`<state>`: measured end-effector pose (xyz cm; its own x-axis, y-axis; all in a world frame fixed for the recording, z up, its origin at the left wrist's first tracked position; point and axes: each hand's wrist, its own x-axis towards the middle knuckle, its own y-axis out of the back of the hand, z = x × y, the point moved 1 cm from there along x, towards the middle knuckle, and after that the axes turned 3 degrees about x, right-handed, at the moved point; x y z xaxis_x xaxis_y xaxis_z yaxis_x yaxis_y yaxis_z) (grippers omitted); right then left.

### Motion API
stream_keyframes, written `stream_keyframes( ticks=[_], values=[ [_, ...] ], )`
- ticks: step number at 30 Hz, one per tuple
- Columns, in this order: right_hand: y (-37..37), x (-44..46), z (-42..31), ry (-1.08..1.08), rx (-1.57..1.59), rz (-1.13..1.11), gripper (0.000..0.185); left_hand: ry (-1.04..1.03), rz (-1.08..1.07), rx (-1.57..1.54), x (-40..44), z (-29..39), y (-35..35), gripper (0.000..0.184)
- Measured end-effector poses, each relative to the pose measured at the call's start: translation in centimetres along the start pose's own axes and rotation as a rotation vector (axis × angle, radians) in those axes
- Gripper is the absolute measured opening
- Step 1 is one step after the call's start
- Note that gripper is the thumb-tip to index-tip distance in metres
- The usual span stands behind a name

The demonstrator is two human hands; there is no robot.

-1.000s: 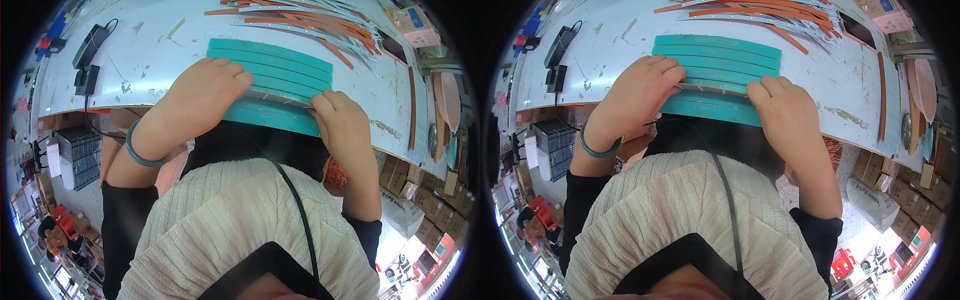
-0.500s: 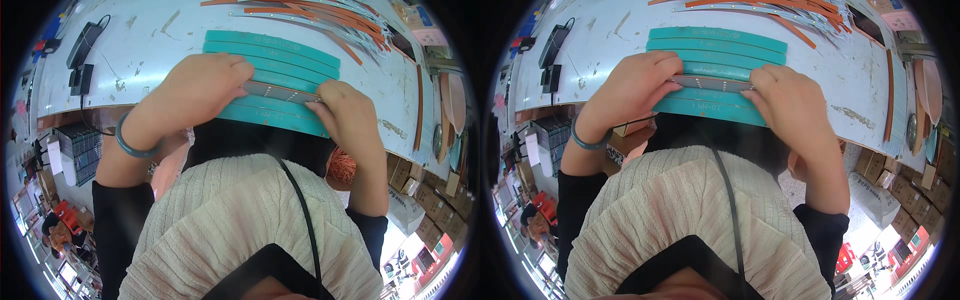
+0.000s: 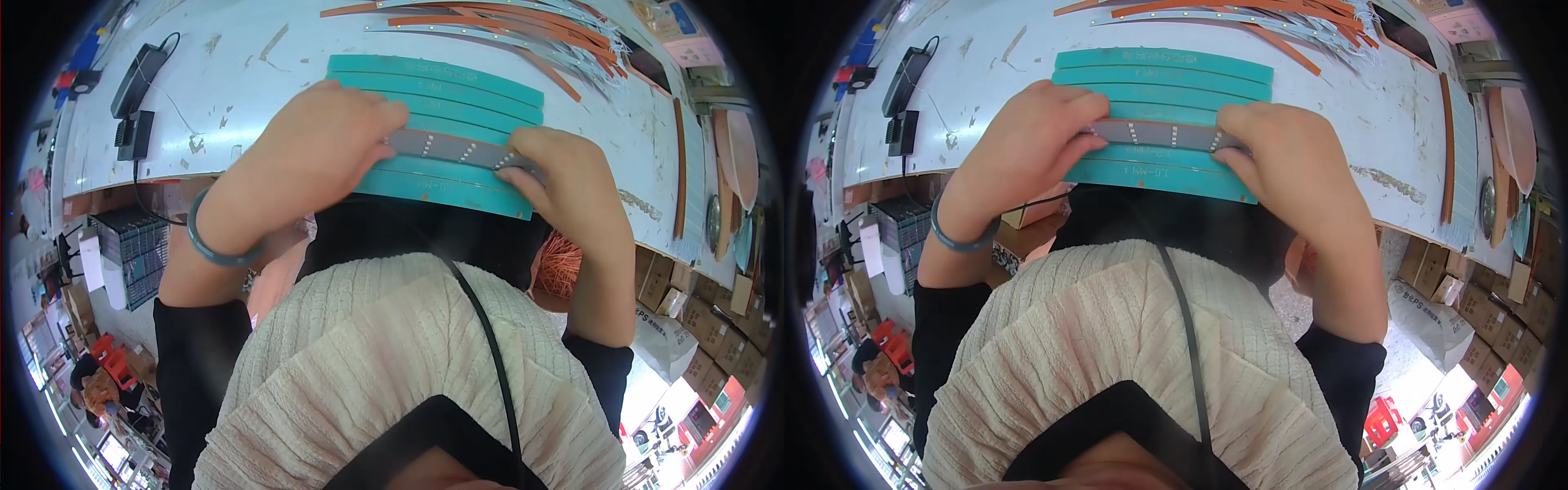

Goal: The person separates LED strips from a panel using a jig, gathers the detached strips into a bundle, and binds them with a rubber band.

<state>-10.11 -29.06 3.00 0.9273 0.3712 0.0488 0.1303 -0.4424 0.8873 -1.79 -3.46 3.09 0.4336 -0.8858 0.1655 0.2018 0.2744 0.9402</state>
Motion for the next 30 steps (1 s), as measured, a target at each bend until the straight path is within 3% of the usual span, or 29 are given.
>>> stream_keyframes(
  ticks=[5,8,10,11,14,16,20,22,23,26,29,30],
  values=[
    [2.6,-0.9,-1.7,-0.114,-0.068,-0.010,0.027,0.050,-0.083,0.114,0.6,1.6,2.6,0.016],
    [4.5,0.5,0.6,-0.005,-0.201,0.104,0.029,0.148,-0.244,0.152,5.2,1.7,6.2,0.018],
    [5.4,2.2,3.8,0.089,-0.270,0.236,0.026,0.103,-0.205,0.212,7.6,0.7,6.7,0.019],
    [5.7,2.8,4.7,0.135,-0.305,0.298,0.025,0.008,-0.083,0.264,8.4,-0.1,6.3,0.017],
    [7.7,5.3,3.1,-0.198,-0.412,0.224,0.022,-0.178,0.202,0.395,10.7,-3.0,4.8,0.013],
    [7.4,6.0,4.5,-0.177,-0.438,0.288,0.022,-0.178,0.279,0.460,12.2,-4.8,3.8,0.013],
    [7.4,6.8,5.6,-0.239,-0.404,0.236,0.021,-0.141,0.222,0.512,13.0,-6.1,3.2,0.016],
    [7.8,6.1,9.2,-0.110,-0.267,0.142,0.022,-0.135,0.181,0.544,12.7,-6.5,3.2,0.018],
    [7.9,5.6,10.7,-0.045,-0.198,0.095,0.023,-0.131,0.179,0.503,12.3,-6.5,3.3,0.017],
    [7.9,4.8,11.9,-0.221,0.104,0.041,0.021,-0.134,0.133,0.340,11.0,-5.4,4.0,0.014],
    [6.3,4.9,10.8,0.019,-0.051,0.190,0.019,-0.151,0.067,0.170,11.0,-4.3,4.0,0.012],
    [6.1,5.1,9.9,0.003,-0.077,0.155,0.019,-0.154,0.086,0.154,11.2,-4.4,3.0,0.012]
  ],
)
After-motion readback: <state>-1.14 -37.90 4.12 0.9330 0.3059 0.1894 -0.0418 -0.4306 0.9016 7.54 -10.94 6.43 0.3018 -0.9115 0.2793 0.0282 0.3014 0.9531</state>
